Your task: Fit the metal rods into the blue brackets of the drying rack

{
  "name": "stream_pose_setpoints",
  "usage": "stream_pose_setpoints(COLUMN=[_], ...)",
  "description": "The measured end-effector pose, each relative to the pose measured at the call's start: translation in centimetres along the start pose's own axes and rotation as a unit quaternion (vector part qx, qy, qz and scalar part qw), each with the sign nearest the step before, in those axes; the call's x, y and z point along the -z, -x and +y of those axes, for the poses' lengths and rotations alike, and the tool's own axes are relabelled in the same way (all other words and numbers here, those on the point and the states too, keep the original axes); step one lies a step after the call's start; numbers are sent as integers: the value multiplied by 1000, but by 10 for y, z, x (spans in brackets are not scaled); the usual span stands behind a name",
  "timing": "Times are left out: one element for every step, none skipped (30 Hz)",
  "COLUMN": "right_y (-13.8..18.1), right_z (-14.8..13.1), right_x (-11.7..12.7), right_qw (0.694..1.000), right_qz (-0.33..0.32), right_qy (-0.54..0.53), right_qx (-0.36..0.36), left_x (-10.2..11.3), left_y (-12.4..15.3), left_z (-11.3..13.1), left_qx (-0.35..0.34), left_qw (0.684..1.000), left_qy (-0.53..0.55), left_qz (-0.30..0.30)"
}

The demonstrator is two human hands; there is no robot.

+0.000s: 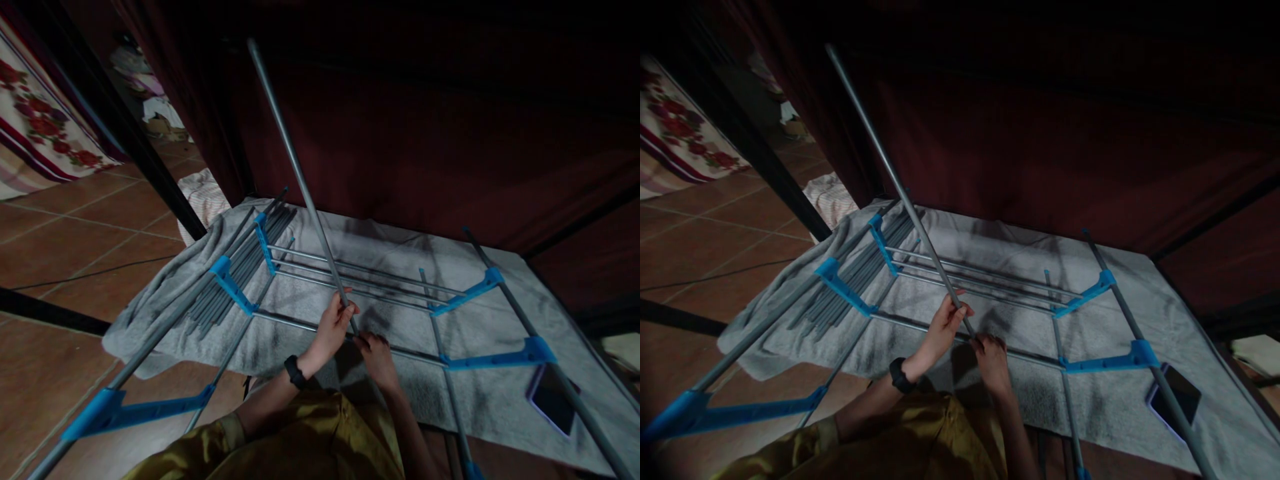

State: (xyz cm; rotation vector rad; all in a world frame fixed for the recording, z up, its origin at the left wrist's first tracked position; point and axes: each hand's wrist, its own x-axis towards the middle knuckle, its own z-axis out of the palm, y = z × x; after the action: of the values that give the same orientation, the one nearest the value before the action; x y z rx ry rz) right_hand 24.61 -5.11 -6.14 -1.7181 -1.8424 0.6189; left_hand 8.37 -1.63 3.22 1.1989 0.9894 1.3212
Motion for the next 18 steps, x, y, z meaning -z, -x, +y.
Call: stream_pose_setpoints(right_y=[0, 1, 1, 1, 2, 2, 2, 3, 3, 3, 3, 3, 4, 4, 4, 4, 4, 5], right_z=[-1, -1, -1, 0, 1, 2, 3, 4, 5, 7, 8, 9, 10, 10, 11, 12, 13, 14], right_x=[0, 0, 0, 0, 0, 1, 1, 1, 1, 0, 0, 0, 0, -1, -1, -1, -1, -1], right_qw=[1000, 1000, 1000, 1000, 999, 999, 998, 997, 997, 996, 996, 996, 996, 996, 995, 995, 995, 995], right_qz=[-2, -4, -5, -8, -9, -12, -13, -12, -10, -7, -5, -3, -2, -2, -2, -2, -2, -1], right_qy=[-2, -5, -13, -24, -37, -51, -64, -73, -80, -84, -86, -89, -90, -92, -94, -96, -97, -99], right_qx=[-3, -7, -9, -9, -5, 0, 5, 9, 11, 11, 10, 11, 12, 14, 15, 16, 14, 11], left_x=[0, 0, 0, 1, 1, 2, 3, 4, 5, 6, 8, 9, 11, 12, 13, 14, 15, 16], left_y=[1, 1, 1, 1, 0, 0, -1, -3, -4, -6, -7, -8, -9, -10, -11, -12, -13, -13], left_z=[0, 0, 1, 2, 4, 5, 6, 7, 8, 9, 10, 10, 10, 10, 10, 10, 10, 10], left_qx=[2, 2, 0, -3, -6, -8, -9, -8, -7, -7, -9, -13, -19, -27, -36, -46, -57, -67], left_qw=[1000, 1000, 1000, 1000, 1000, 1000, 1000, 1000, 999, 999, 999, 998, 998, 997, 997, 996, 995, 994], left_qy=[-3, -5, -7, -8, -10, -13, -16, -18, -19, -18, -17, -18, -20, -23, -28, -32, -37, -42], left_qz=[-2, -4, -4, -2, 1, 5, 12, 20, 29, 38, 45, 51, 57, 62, 66, 69, 70, 69])
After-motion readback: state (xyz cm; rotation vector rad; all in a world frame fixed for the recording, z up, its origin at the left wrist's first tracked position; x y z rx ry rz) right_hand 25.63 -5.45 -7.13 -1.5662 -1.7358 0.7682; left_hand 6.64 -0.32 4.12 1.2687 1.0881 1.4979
